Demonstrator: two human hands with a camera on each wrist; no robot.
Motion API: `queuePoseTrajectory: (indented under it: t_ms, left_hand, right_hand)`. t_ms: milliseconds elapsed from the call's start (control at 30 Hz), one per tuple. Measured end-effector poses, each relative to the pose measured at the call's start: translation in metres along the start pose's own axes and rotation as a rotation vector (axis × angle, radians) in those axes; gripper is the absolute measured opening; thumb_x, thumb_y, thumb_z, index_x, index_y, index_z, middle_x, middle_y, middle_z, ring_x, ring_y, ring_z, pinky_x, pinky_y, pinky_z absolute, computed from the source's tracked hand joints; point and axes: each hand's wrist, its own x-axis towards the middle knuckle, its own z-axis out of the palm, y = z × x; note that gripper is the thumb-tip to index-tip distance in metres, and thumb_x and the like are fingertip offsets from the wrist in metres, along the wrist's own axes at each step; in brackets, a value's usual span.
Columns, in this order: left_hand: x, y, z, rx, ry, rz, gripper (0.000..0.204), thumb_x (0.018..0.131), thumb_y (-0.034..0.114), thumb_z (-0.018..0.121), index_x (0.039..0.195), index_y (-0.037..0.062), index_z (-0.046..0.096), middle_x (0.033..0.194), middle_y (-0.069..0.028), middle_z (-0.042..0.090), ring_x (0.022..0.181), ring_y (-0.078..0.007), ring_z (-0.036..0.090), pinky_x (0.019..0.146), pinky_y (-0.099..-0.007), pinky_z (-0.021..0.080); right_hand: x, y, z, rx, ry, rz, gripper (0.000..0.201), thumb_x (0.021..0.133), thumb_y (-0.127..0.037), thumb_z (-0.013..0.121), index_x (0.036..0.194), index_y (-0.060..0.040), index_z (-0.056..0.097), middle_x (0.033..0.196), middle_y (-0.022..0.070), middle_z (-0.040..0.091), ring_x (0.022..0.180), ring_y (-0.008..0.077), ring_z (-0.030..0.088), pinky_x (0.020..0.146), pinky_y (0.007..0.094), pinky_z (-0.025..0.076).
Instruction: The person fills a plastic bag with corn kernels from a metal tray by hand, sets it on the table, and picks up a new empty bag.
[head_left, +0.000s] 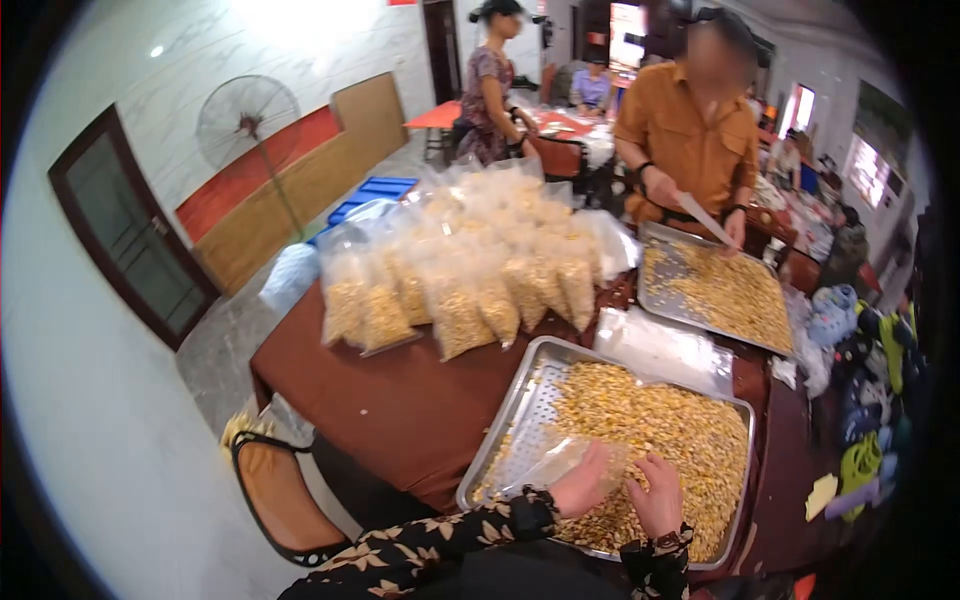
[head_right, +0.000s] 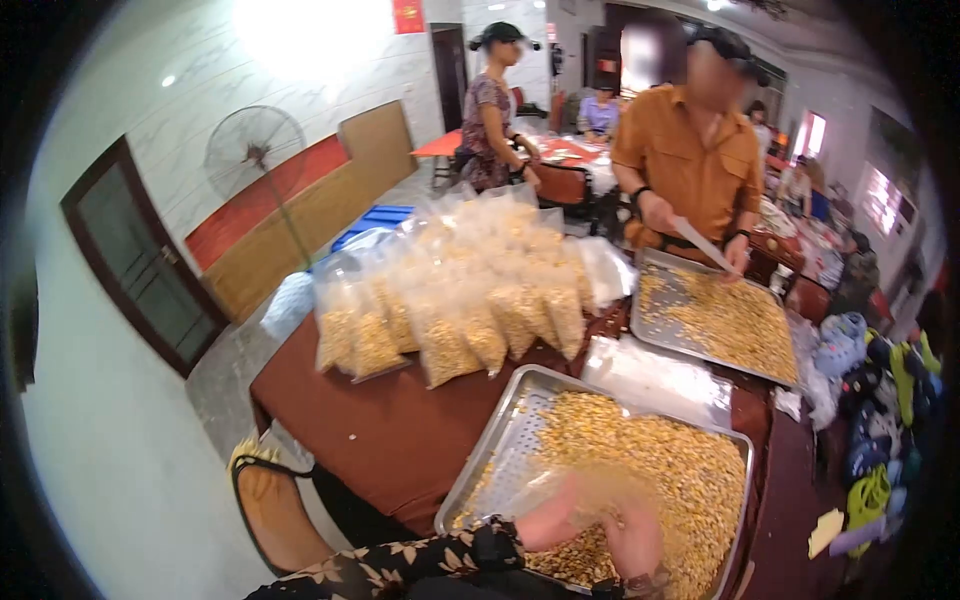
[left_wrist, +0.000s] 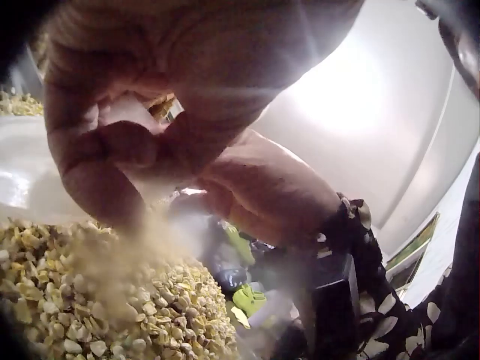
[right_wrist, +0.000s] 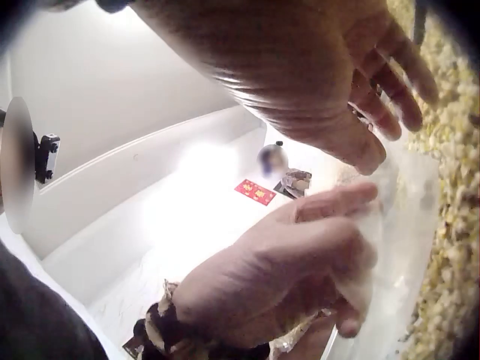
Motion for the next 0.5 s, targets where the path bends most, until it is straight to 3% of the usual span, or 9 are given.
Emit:
queuePoseTrajectory:
  t_ms: [67,100,167,233,300,400,500]
  left_hand:
    - [-0.001,0.009,-0.014,0.054,-0.048,-0.005,0.077,0.075,0.003,0.061,0.138,-0.0086,0.02,0.141,-0.0409,0.016,0.134,-0.0523,0.018,0.11,-0.0442,0.027]
    - [-0.002,0.013,-0.02,0.116,-0.063,-0.033,0.077,0.075,0.004,0.061,0.139,-0.008,0.019,0.142,-0.0405,0.015,0.134,-0.0518,0.018,0.11,-0.0439,0.027]
    - [-0.007,0.021,-0.027,0.062,-0.079,-0.068,0.078,0.075,0.005,0.061,0.139,-0.0073,0.018,0.143,-0.04,0.015,0.134,-0.0517,0.019,0.11,-0.0437,0.029]
    - [-0.006,0.035,-0.036,-0.022,-0.071,-0.187,0.08,0.077,0.008,0.062,0.141,-0.0048,0.017,0.144,-0.0387,0.014,0.133,-0.0508,0.022,0.108,-0.0431,0.032]
    - [-0.005,0.035,-0.037,0.018,-0.095,-0.184,0.081,0.077,0.008,0.063,0.141,-0.0046,0.016,0.144,-0.0386,0.014,0.133,-0.0506,0.023,0.107,-0.043,0.033]
    - [-0.005,0.029,-0.037,0.082,-0.109,-0.156,0.084,0.076,0.01,0.064,0.142,-0.0055,0.015,0.145,-0.0382,0.013,0.134,-0.0495,0.023,0.108,-0.0421,0.032]
    - [-0.009,0.029,-0.04,0.081,-0.134,-0.146,0.084,0.076,0.012,0.064,0.142,-0.0076,0.015,0.146,-0.0371,0.013,0.135,-0.0478,0.021,0.11,-0.0407,0.029]
  right_hand:
    - [-0.014,0.008,-0.012,-0.189,0.009,0.041,0.053,0.074,-0.021,0.074,0.121,-0.0045,0.056,0.131,0.0216,0.048,0.112,0.0396,0.052,0.097,0.0418,0.042]
    - [-0.022,0.013,-0.017,-0.197,0.022,0.079,0.053,0.074,-0.021,0.074,0.121,-0.0045,0.056,0.131,0.0216,0.048,0.112,0.0396,0.052,0.097,0.0418,0.042]
    - [-0.038,0.02,-0.028,-0.257,-0.037,0.147,0.078,0.069,-0.029,0.079,0.134,-0.0058,0.042,0.14,0.0236,0.037,0.117,0.0413,0.048,0.095,0.0443,0.043]
    - [-0.052,0.019,-0.03,-0.286,-0.046,0.23,0.086,0.067,-0.031,0.08,0.137,-0.0058,0.037,0.141,0.0244,0.035,0.12,0.0414,0.046,0.094,0.0452,0.044]
    - [-0.061,0.019,-0.024,-0.318,-0.1,0.342,0.099,0.064,-0.034,0.082,0.143,-0.0067,0.028,0.144,0.0263,0.029,0.124,0.0414,0.042,0.091,0.0464,0.046]
    - [-0.052,0.001,-0.016,-0.335,-0.234,0.461,0.099,0.064,-0.032,0.082,0.143,-0.0068,0.028,0.145,0.0273,0.026,0.124,0.0424,0.042,0.091,0.0458,0.046]
    - [-0.052,0.008,0.007,-0.195,0.0,0.419,0.091,0.068,-0.023,0.079,0.142,-0.0066,0.029,0.142,0.0267,0.029,0.122,0.0435,0.043,0.09,0.0436,0.047]
